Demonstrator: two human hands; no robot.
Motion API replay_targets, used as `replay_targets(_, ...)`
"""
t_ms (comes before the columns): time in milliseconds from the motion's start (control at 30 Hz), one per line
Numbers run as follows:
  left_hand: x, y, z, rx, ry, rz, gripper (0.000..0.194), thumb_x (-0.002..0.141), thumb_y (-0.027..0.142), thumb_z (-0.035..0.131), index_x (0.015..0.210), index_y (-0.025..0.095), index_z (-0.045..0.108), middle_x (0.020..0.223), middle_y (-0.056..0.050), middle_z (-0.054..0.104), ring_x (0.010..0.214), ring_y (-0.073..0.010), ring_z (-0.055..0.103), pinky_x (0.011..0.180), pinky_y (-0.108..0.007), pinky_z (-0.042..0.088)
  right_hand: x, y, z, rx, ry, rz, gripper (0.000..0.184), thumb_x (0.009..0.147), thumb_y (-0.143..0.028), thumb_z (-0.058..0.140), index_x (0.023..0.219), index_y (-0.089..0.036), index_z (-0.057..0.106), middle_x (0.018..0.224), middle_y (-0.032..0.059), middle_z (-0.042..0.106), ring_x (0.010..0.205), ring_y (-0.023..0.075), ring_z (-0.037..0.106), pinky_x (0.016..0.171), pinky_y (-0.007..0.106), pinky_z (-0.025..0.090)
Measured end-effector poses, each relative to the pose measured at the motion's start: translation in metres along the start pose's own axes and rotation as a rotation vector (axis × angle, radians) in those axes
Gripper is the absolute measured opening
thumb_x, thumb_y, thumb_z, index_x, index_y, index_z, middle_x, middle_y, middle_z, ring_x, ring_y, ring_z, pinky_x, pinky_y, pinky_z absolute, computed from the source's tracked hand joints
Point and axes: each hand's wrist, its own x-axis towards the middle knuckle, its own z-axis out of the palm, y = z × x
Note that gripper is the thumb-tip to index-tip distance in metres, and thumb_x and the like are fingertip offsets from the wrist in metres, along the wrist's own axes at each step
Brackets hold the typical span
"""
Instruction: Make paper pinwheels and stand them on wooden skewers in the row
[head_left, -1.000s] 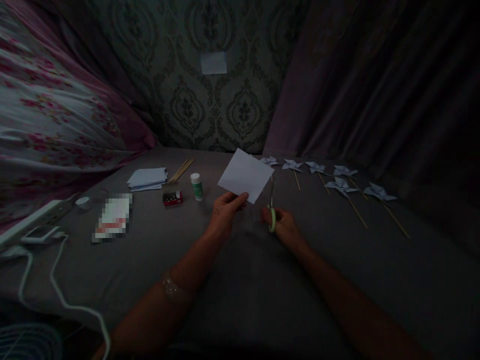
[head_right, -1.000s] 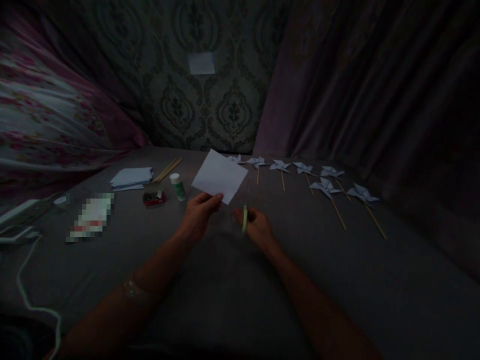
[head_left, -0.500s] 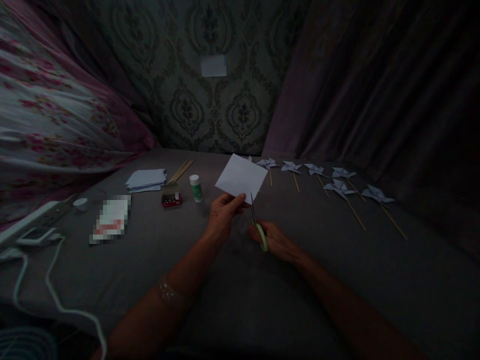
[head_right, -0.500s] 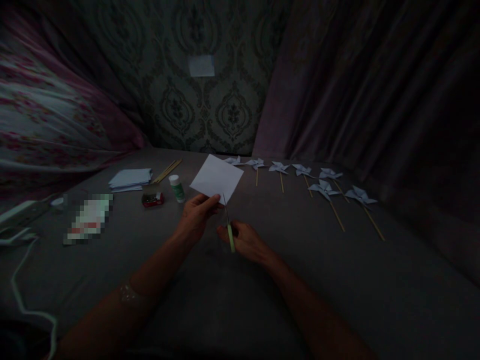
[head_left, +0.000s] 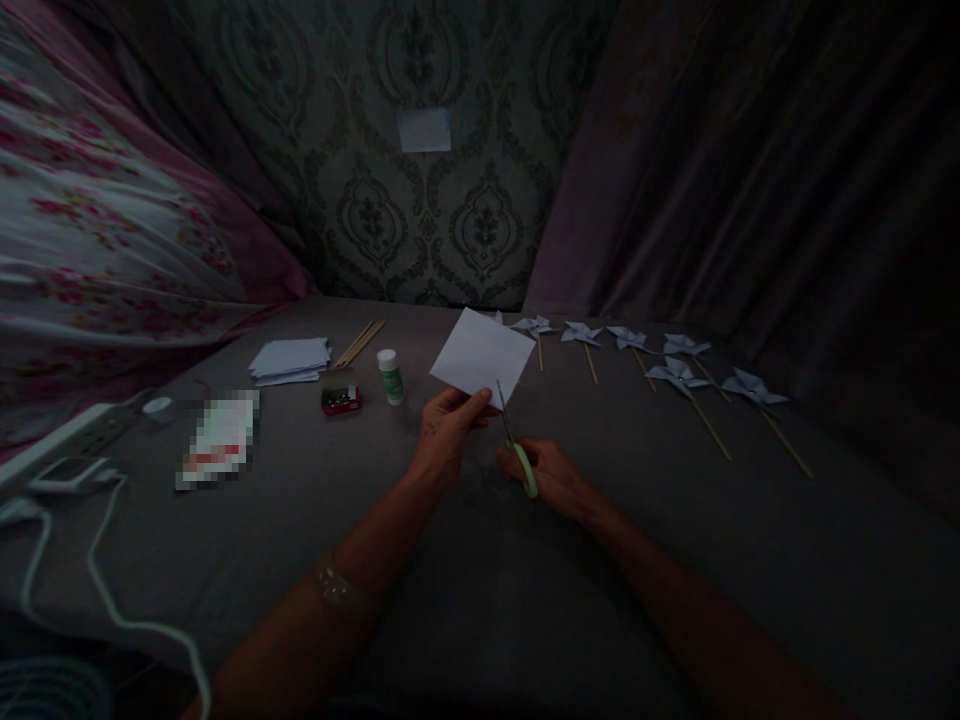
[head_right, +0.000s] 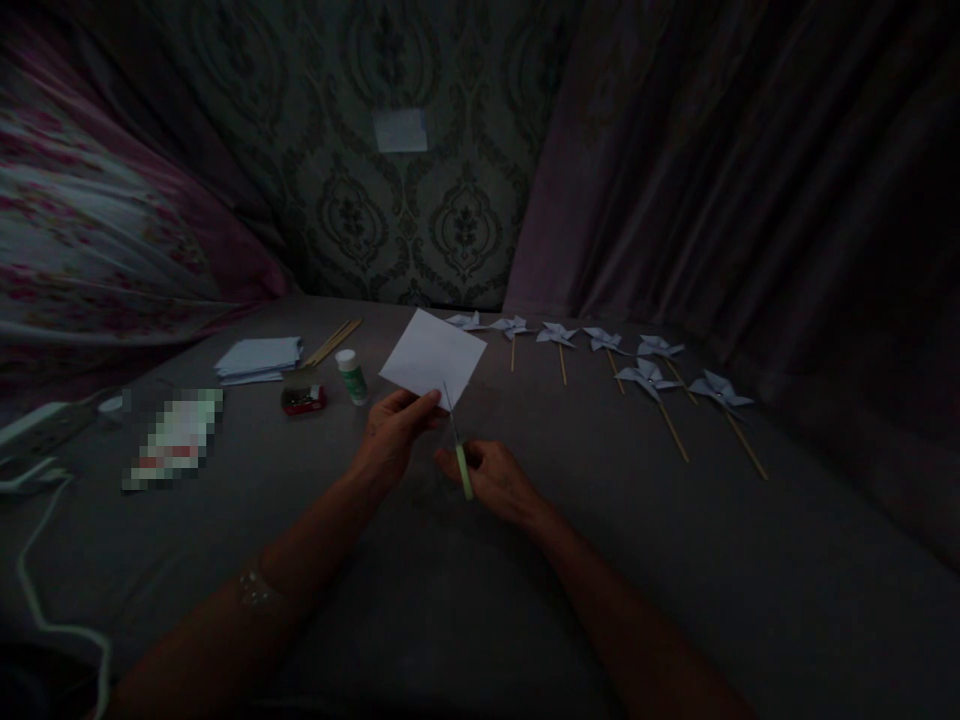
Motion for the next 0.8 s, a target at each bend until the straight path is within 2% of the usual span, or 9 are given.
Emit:
replay_targets(333, 0.0029, -0.0040, -0.0031, -0.009, -0.028, 0.022, 0.024, 0.063, 0.034, 0.078, 0.074, 0.015, 0.069, 0.073, -0.004, 0.069, 0.066, -0.0145, 0.063, 0.060, -0.025, 0.044, 0.0025, 0.0050, 0.0006, 0.012, 0.050, 0.019, 0.044, 0.068, -0.058, 0.062, 0.056, -0.016, 0.055, 0.052, -0.0041, 0.044, 0.050, 0.0091, 0.038, 0.049, 0.023, 0.032)
replay_targets(800, 0.0003, 0.0014, 0.0005, -0.028, -0.036, 0.034, 0.025, 0.062, 0.034, 0.078, 0.074, 0.015, 0.067, 0.073, -0.004, 0.067, 0.064, -0.0137, 0.062, 0.057, -0.025, 0.042, 0.0029, 0.0040, 0.0022, -0.022, 0.174, 0.037, 0.042, 0.065, -0.054, 0.064, 0.049, -0.017, 0.052, 0.047, -0.0034, 0.044, 0.047, 0.0091, 0.039, 0.046, 0.024, 0.029)
